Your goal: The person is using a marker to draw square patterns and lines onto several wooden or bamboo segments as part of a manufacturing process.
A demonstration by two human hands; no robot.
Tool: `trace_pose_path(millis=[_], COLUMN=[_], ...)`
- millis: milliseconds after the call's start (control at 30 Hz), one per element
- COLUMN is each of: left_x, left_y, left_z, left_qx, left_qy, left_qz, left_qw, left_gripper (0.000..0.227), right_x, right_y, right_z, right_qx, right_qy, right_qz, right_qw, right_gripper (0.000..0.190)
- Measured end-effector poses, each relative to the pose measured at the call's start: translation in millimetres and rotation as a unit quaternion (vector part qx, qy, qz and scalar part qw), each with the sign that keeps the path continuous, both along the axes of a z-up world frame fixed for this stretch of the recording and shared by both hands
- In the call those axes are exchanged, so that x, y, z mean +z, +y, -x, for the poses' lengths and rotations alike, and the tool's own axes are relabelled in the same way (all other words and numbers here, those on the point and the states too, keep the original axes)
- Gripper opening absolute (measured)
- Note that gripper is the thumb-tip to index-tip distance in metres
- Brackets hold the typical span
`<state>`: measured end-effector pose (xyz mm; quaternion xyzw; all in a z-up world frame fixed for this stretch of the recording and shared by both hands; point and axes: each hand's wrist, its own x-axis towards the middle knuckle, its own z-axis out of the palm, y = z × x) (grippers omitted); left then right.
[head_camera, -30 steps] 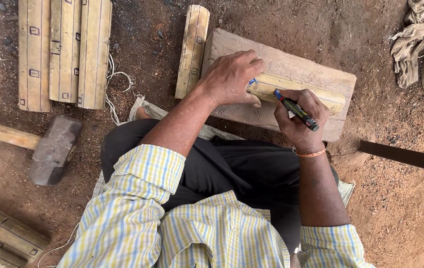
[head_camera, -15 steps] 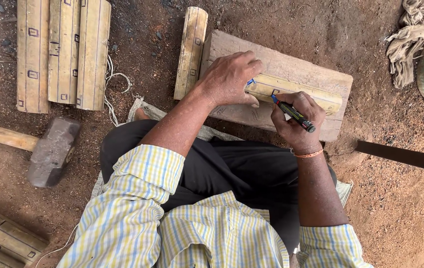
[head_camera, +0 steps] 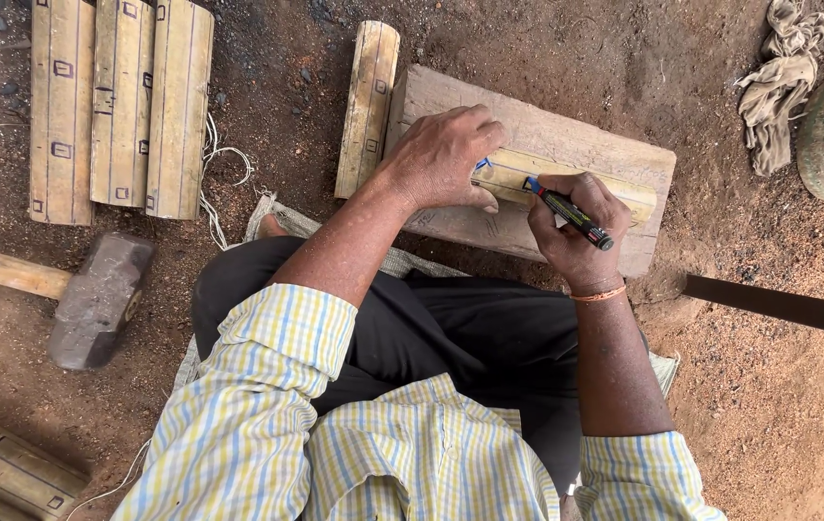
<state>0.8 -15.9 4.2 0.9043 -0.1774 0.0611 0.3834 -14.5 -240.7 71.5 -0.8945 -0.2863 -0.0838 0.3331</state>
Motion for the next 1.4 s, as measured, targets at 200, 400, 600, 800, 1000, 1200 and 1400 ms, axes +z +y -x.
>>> trace_pose_path(millis=[200, 400, 600, 800, 1000, 1200, 1400], left_x=[-0.3, -1.0, -0.4, -4.4, -0.7, -4.1, -2.3], left_y=[-0.6, -0.3, -0.2, -0.9, -0.2, -0.4, 14.9], left_z=[-1.0, 0.1, -0.2, -2.3, -0.7, -2.3, -5.5], left_qx=[0.004, 0.008, 0.007, 0.004, 0.008, 0.009, -0.018], left_qy=[0.003, -0.011, -0.007, -0.007, 0.002, -0.009, 0.082], left_qz=[-0.012, -0.014, -0.012, -0.013, -0.010, -0.010, 0.051], left_qw=[1.000, 1.000, 1.000, 1.000, 1.000, 1.000, 0.995], left_gripper=[0.093, 0.094, 0.094, 0.098, 0.098, 0.097, 0.054], right_x=[2.7, -11.2, -14.2, -11.0, -13.2, -19.8, -49.4], right_y=[0.4, -9.3, -4.9, -0.9, -3.3, -8.6, -49.7], right_z=[5.3, 12.2, 13.0, 11.8, 11.8, 12.2, -2.4], right_qx=[0.021, -0.027, -0.002, 0.012, -0.006, -0.028, -0.088], right_qy=[0.002, -0.066, -0.060, -0.085, -0.062, -0.041, 0.126], right_qz=[0.005, 0.007, 0.009, 0.044, 0.028, 0.002, -0.328], right_qw=[1.000, 0.997, 0.998, 0.995, 0.998, 0.999, 0.932], right_gripper=[0.014, 0.020, 0.019, 0.019, 0.020, 0.017, 0.017])
